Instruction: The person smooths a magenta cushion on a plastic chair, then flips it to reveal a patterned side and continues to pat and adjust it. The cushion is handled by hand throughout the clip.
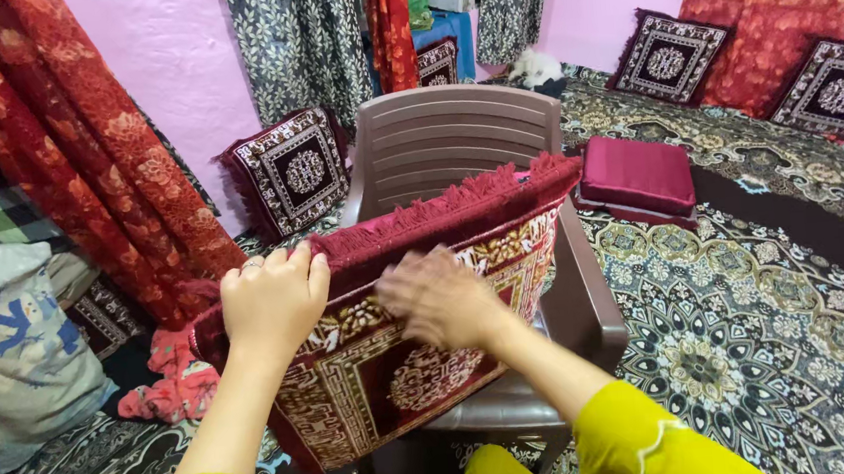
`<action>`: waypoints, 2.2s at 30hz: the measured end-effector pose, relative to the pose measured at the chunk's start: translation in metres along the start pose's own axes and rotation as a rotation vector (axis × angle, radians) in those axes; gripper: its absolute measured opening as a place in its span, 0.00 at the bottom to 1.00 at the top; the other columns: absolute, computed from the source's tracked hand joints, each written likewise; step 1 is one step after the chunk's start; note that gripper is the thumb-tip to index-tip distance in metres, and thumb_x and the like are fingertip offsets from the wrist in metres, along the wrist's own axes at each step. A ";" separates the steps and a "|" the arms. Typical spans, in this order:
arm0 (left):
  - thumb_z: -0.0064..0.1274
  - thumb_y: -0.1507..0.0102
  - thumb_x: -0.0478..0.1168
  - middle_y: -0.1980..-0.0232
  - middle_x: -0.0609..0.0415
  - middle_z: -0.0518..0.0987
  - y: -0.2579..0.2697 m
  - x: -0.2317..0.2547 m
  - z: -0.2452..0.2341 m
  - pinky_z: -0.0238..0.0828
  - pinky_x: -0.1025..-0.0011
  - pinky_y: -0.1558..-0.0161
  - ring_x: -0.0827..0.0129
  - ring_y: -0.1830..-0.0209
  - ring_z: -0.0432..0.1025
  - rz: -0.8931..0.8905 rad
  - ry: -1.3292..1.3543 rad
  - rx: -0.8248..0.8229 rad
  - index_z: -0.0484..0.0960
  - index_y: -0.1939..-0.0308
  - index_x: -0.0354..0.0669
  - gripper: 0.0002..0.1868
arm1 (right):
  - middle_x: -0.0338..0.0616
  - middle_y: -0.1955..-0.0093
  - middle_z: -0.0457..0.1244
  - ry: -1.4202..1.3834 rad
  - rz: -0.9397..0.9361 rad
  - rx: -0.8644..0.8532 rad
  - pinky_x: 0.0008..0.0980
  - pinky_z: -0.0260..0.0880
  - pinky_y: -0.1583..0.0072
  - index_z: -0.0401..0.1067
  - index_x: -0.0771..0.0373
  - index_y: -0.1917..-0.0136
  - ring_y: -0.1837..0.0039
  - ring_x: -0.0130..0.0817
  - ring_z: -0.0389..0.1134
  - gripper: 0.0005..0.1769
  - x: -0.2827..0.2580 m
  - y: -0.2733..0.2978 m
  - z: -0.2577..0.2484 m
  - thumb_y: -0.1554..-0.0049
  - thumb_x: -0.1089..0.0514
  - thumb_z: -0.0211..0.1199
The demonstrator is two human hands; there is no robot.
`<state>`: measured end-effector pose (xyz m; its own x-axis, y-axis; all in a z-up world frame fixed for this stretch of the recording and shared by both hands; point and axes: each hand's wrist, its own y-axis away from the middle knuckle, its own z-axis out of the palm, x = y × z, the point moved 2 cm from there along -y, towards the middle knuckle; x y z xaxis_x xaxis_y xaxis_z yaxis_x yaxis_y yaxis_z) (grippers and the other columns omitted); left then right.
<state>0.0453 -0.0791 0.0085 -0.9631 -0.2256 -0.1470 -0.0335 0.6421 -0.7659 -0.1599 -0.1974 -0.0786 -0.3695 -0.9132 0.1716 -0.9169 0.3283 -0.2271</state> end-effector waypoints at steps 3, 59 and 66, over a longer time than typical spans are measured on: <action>0.48 0.35 0.53 0.68 0.52 0.84 0.000 0.003 0.002 0.72 0.54 0.64 0.55 0.69 0.79 -0.020 -0.010 -0.032 0.88 0.61 0.49 0.17 | 0.49 0.13 0.41 -0.147 0.532 0.732 0.61 0.28 0.19 0.45 0.55 0.15 0.12 0.52 0.37 0.35 0.062 0.024 -0.028 0.30 0.39 0.36; 0.51 0.40 0.71 0.47 0.41 0.80 -0.020 0.089 -0.022 0.65 0.49 0.44 0.48 0.44 0.72 0.000 0.035 -0.363 0.81 0.47 0.39 0.39 | 0.42 0.24 0.60 -0.067 0.419 0.602 0.59 0.38 0.23 0.66 0.55 0.26 0.21 0.46 0.54 0.26 0.028 0.036 -0.048 0.35 0.50 0.51; 0.50 0.47 0.75 0.52 0.42 0.81 -0.041 0.068 -0.014 0.68 0.46 0.54 0.46 0.51 0.75 0.049 -0.040 -0.341 0.84 0.46 0.48 0.41 | 0.44 0.15 0.49 -0.238 0.193 0.670 0.53 0.31 0.17 0.54 0.55 0.18 0.13 0.41 0.42 0.34 -0.022 0.040 -0.005 0.34 0.48 0.56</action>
<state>-0.0227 -0.1110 0.0388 -0.9546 -0.2128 -0.2083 -0.0814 0.8594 -0.5048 -0.1890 -0.1633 -0.0861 -0.4023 -0.9068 -0.1255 -0.5222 0.3399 -0.7822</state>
